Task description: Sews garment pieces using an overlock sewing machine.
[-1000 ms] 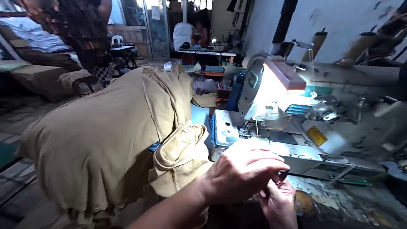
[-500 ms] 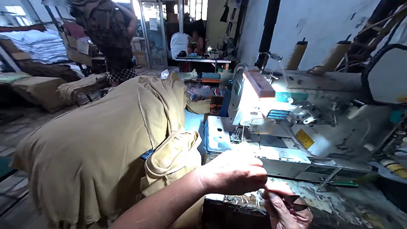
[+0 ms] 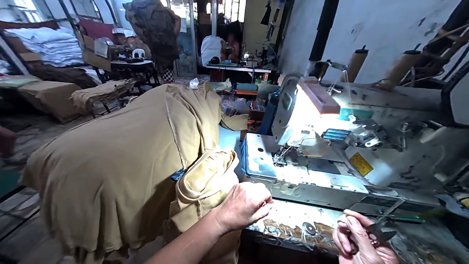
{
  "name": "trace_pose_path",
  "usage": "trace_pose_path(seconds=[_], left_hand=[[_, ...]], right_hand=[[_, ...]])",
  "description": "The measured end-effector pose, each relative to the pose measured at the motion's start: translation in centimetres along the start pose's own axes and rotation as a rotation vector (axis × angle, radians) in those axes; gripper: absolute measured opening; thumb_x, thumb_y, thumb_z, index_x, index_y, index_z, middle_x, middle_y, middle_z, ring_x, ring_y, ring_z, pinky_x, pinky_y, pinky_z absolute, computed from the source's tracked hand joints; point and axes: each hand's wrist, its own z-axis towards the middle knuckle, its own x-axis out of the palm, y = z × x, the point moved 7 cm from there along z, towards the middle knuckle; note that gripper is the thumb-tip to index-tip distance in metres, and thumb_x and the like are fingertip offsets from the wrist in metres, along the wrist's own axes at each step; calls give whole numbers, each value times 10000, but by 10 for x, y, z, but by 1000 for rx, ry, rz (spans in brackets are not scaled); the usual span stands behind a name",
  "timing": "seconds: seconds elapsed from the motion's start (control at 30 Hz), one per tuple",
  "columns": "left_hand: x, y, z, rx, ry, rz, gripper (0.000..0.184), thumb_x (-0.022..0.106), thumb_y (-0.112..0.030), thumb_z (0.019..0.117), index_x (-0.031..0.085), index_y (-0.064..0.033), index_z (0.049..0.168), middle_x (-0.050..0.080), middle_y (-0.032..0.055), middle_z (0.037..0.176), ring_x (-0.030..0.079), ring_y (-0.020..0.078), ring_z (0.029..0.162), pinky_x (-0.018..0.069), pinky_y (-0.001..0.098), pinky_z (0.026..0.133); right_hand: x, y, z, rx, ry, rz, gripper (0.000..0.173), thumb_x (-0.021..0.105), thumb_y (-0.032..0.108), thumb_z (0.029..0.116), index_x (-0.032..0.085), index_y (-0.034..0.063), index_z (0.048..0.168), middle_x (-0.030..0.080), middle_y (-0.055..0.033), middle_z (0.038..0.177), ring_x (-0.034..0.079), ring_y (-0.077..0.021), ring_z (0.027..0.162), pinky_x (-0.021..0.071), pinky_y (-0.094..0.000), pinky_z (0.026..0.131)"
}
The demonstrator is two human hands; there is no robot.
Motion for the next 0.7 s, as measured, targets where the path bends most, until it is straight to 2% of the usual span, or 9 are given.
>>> trace_pose_path(seconds=[0.07,0.13,0.17,0.2,0.27,0.37,0.47,0.57,0.7], left_hand=[[-1,1,0,-5,-16,12,151,622,-108,939,690,-9,847,625,97,715,631,215,674,517,338,637],[-1,1,0,-11,-30,34,156,623,-118,938,690,-10,847,623,98,712,632,217,671,518,340,635],[-1,2,0,-21,-35,41,158,621,-121,939,690,-13,847,622,95,711,630,215,670,516,339,634],[-1,2,0,-30,-40,46,162,617,-123,940,690,-15,844,618,93,707,627,215,669,512,340,634],[-1,2,-1,-39,-51,56,168,614,-128,939,690,-19,837,618,89,701,630,215,672,512,343,635],[-1,3,-2,-44,-50,48,164,620,-129,935,692,-17,840,622,87,705,629,214,680,508,339,646],[-2,3,0,-67,-51,30,165,621,-124,937,699,-11,845,635,96,715,635,216,689,511,346,664],[-8,4,7,-128,-93,-42,178,613,-121,951,711,-2,862,650,102,739,630,195,703,515,325,688],[-10,4,6,-238,-129,-164,125,655,-111,933,724,-32,866,636,23,769,585,58,686,501,209,643]], right_hand=[[2,-3,0,75,40,40,346,331,72,1085,671,140,1084,670,120,726,505,32,459,425,-118,424],[7,-10,-2,165,152,54,475,205,351,1126,647,190,1198,663,149,741,505,41,477,420,-119,442],[10,-14,-4,221,213,74,579,158,520,1095,632,224,1247,662,151,741,505,38,482,415,-123,447],[13,-16,-7,269,261,97,669,122,628,1048,628,251,1271,665,149,743,506,36,487,412,-128,450],[18,-18,-13,330,313,134,759,104,709,1002,670,273,1257,655,137,707,498,25,484,403,-145,445],[24,-15,-23,382,347,130,676,208,709,1007,699,286,1199,642,137,671,487,27,472,395,-152,444],[33,-12,-36,470,367,225,558,357,695,992,739,323,1157,670,128,704,517,28,495,415,-150,459],[53,-18,-49,582,465,443,367,553,527,988,758,275,1159,698,89,796,569,25,561,460,-140,494],[73,-36,-76,833,477,578,304,566,428,1012,748,195,1080,655,73,750,534,21,530,432,-137,467]])
